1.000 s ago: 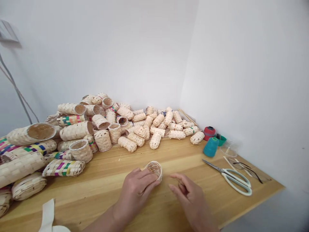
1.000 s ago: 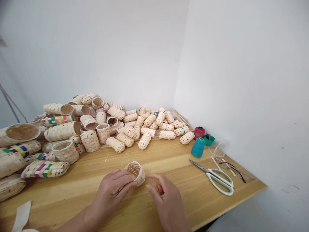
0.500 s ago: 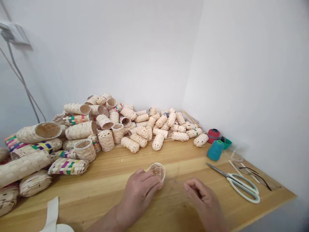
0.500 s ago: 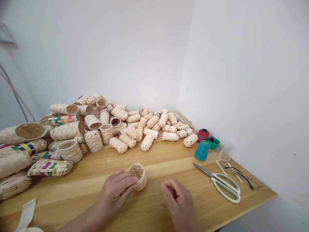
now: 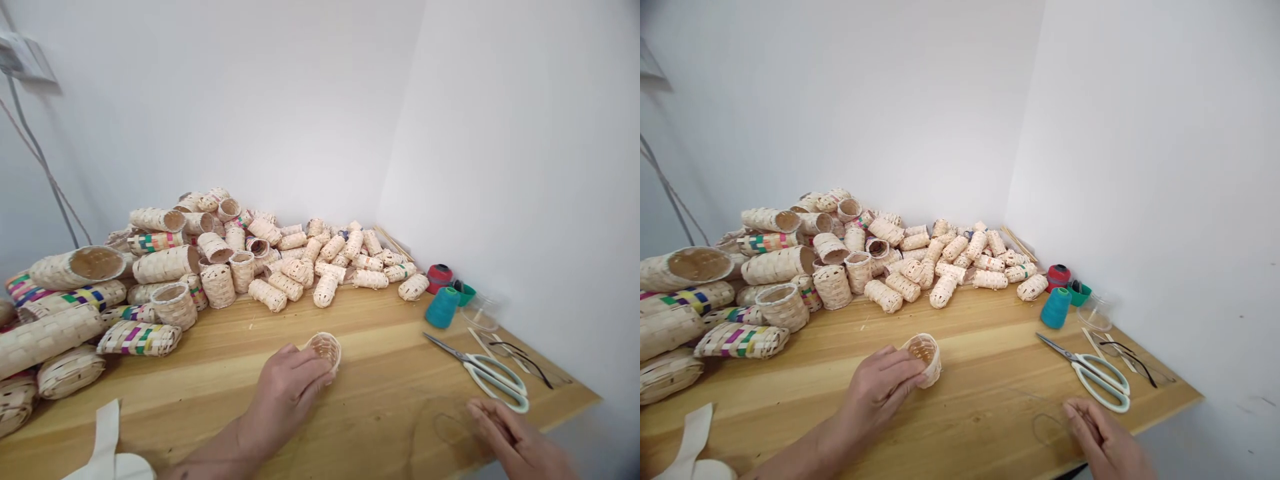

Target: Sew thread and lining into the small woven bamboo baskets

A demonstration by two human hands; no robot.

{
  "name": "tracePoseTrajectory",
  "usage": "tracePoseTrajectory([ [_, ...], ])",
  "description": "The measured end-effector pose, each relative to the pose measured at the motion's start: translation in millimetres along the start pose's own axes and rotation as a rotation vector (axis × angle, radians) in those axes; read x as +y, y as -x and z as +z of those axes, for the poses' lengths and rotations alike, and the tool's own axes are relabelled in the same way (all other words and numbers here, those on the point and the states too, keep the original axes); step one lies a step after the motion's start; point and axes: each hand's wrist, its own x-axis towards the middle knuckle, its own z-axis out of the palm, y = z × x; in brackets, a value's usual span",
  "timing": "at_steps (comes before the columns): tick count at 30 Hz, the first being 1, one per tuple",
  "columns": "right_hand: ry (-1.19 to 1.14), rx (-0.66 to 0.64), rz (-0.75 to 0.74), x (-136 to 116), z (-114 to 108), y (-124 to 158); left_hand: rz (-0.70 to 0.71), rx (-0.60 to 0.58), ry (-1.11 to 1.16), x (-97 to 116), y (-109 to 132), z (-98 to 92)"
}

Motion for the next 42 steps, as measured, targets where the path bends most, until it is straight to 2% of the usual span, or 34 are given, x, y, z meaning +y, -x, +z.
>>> tracePoseTrajectory([
  [3,-0.034,0.01,-0.095,-20.6,10.1,1.5,-0.082,-0.001,0.074,-1.2,-1.2,-2.6],
  [6,-0.073,0.011,-0.185,-51.9,21.6,7.7,-0.121,-0.038,0.161,-0.4,-2.1,-3.9],
  [10,-0.15,-0.139,-0.41,-96.2,33.0,13.4,-0.233,-0.028,0.216,1.2,-2.2,-3.4],
  [13,-0.186,-0.219,-0.443,-126.1,38.2,14.1,-0.297,-0.052,0.237,1.2,-2.4,-3.2],
  [18,-0.265,-0.271,-0.497,-159.0,45.6,14.0,-0.264,-0.08,0.259,1.6,-3.4,-4.2],
  [24,-0.248,-0.227,-0.601,-165.6,55.4,10.4,-0.268,-0.099,0.291,2.6,-4.4,-4.8],
  [38,-0.164,-0.213,-0.592,-166.5,58.7,11.0,-0.291,-0.118,0.286,1.4,-3.5,-3.6],
  [42,-0.157,-0.19,-0.586,-168.0,59.1,13.1,-0.25,-0.096,0.227,3.0,-3.5,-4.2],
])
